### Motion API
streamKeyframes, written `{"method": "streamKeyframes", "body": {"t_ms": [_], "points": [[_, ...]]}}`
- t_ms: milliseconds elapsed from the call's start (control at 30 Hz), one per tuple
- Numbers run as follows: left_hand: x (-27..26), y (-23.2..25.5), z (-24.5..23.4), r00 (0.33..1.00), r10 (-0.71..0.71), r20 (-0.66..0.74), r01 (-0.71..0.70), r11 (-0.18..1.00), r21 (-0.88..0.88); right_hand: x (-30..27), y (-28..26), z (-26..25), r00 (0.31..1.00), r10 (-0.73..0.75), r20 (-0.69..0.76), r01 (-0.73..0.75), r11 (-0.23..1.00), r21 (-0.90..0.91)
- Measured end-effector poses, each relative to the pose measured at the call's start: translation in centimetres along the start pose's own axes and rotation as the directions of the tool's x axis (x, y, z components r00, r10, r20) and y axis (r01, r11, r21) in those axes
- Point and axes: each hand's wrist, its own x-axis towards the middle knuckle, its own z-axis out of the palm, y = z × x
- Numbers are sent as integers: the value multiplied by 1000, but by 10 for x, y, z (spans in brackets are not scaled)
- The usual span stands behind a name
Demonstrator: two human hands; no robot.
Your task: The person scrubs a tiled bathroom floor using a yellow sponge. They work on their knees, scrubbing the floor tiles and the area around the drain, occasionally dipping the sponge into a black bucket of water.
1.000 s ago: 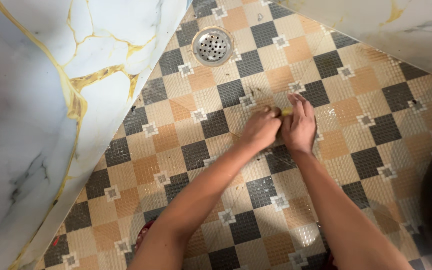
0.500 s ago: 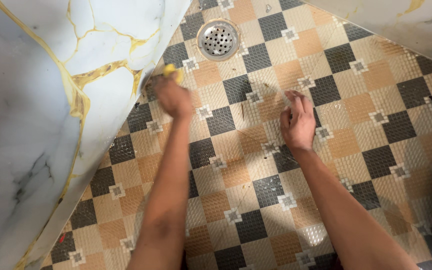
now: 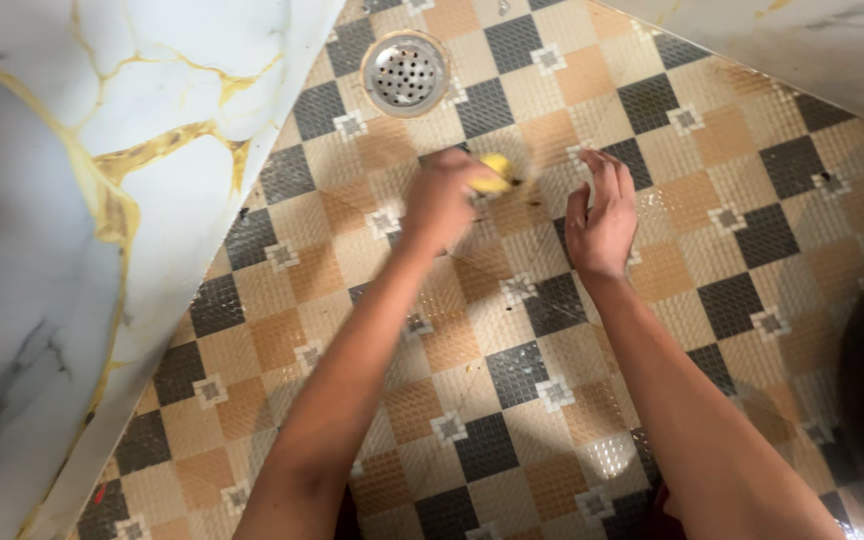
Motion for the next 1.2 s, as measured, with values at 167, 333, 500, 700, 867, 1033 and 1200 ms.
{"method": "streamKeyframes", "body": {"t_ms": [167,333,500,700,867,1033,1200], "points": [[32,-53,-27,871,-406,-278,475,840,263,-8,9,-2,999,32,9,-32,999,-3],[44,-23,40,909,-317,-270,339,940,38,-10,12,2,996,78,35,-78,997,-2],[11,34,69,949,53,309,-171,914,369,-2,7,3,999,41,16,-41,999,-11],[-21,11,-14,952,-97,289,114,993,-43,-3,8,-1,1000,15,18,-15,1000,12],[-12,-41,-49,940,-301,-162,333,913,234,-5,6,0,998,50,31,-51,998,35],[-31,-6,-2,895,-381,-233,440,841,315,-1,4,1,999,22,35,-23,999,40],[-55,68,16,921,-133,367,94,988,121,3,1,0,1000,11,22,-12,999,41]]}}
